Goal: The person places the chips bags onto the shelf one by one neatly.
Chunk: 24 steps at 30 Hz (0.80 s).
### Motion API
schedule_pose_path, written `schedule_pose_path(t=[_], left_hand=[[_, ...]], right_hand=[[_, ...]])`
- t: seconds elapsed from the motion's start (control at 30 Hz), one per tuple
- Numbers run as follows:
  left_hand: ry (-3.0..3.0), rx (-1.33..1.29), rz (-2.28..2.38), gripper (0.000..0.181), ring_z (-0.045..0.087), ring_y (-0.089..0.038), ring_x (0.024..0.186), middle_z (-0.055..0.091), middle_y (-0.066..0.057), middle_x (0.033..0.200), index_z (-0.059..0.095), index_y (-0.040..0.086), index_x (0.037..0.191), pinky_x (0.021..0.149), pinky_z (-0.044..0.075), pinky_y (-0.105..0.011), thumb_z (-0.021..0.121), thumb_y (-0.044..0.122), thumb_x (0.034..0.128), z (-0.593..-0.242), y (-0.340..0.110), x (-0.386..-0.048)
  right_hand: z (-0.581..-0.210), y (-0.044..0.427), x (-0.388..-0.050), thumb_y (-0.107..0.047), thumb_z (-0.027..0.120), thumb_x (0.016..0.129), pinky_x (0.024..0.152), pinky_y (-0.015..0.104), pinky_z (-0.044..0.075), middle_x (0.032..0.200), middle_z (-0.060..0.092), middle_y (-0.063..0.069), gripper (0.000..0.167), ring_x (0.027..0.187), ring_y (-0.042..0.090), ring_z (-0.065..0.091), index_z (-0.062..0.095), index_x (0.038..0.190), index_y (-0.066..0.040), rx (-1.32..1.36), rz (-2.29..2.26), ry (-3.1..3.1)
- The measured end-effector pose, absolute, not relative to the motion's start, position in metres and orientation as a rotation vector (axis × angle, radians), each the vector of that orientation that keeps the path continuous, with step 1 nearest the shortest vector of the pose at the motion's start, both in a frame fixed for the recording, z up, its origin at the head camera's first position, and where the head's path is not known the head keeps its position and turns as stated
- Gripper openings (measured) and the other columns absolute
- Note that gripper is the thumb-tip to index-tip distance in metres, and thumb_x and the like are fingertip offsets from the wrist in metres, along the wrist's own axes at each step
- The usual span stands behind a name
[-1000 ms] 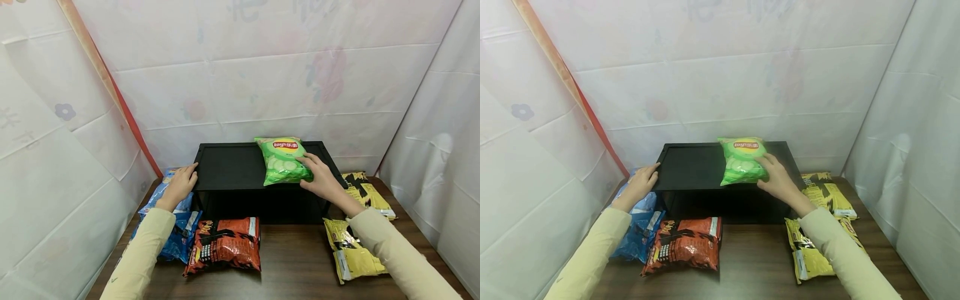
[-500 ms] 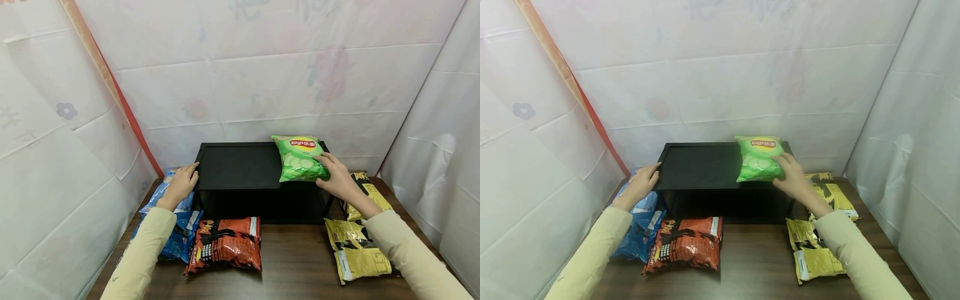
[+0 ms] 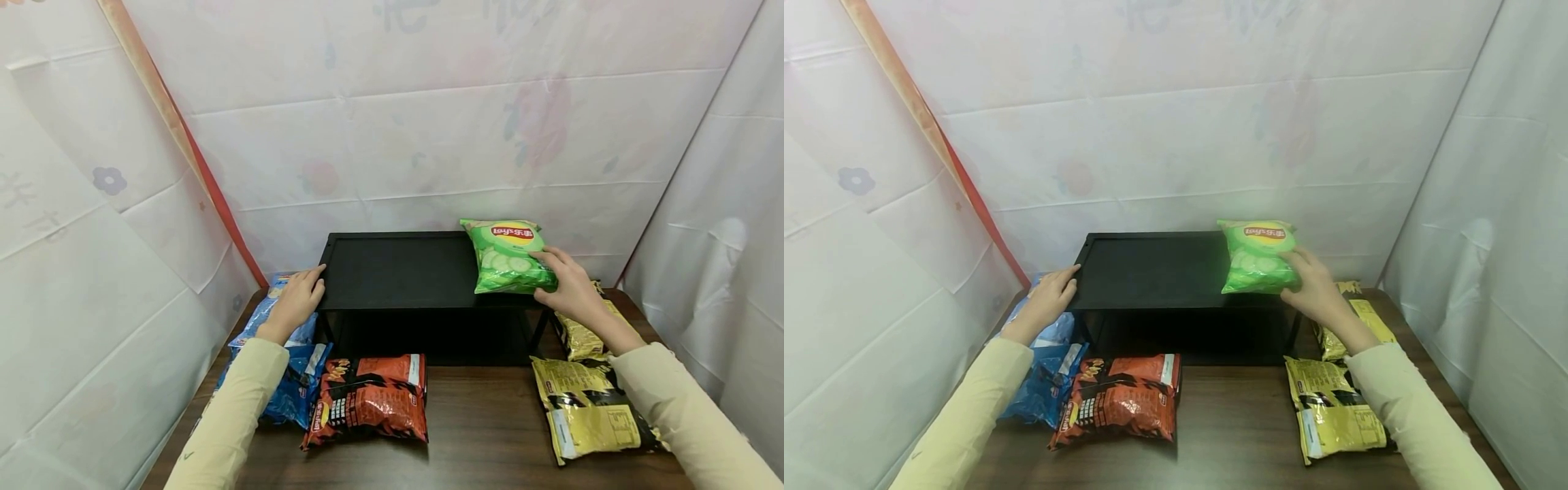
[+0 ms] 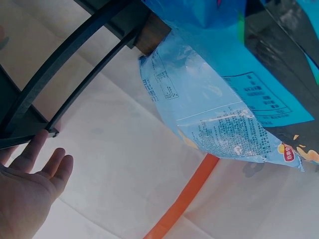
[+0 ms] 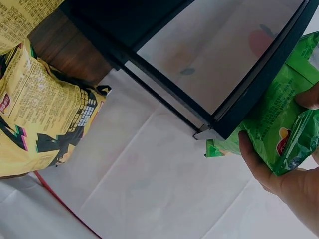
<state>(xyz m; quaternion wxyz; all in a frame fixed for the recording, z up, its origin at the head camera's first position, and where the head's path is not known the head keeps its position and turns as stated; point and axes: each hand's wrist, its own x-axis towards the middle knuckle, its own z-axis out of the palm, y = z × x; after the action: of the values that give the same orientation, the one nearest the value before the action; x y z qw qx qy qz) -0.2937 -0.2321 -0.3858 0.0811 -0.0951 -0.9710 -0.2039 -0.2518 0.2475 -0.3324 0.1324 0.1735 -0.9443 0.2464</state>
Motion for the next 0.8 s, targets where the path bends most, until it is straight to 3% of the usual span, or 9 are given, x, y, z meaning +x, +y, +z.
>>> schedule_pose_path(t=[0.53, 0.8], left_hand=[[-2.875, -0.290, -0.593, 0.049, 0.031, -0.038, 0.131, 0.037, -0.019, 0.142, 0.030, 0.011, 0.144, 0.108, 0.023, -0.055, 0.027, 0.031, 0.0994, -0.388, -0.231, -0.296], [-2.883, -0.286, -0.593, 0.049, 0.030, -0.037, 0.131, 0.036, -0.019, 0.143, 0.029, 0.011, 0.144, 0.109, 0.021, -0.054, 0.027, 0.030, 0.0993, -0.389, -0.231, -0.296]], right_hand=[[-0.333, 0.261, -0.256, -0.006, 0.066, 0.079, 0.085, 0.066, 0.037, 0.144, 0.018, 0.029, 0.073, 0.124, 0.052, 0.028, 0.028, 0.142, -0.004, 0.620, 0.625, -2.844], [-0.330, 0.261, -0.254, -0.013, 0.068, 0.081, 0.090, 0.069, 0.030, 0.146, 0.014, 0.029, 0.079, 0.127, 0.053, 0.021, 0.022, 0.144, -0.004, 0.656, 0.601, -2.893]])
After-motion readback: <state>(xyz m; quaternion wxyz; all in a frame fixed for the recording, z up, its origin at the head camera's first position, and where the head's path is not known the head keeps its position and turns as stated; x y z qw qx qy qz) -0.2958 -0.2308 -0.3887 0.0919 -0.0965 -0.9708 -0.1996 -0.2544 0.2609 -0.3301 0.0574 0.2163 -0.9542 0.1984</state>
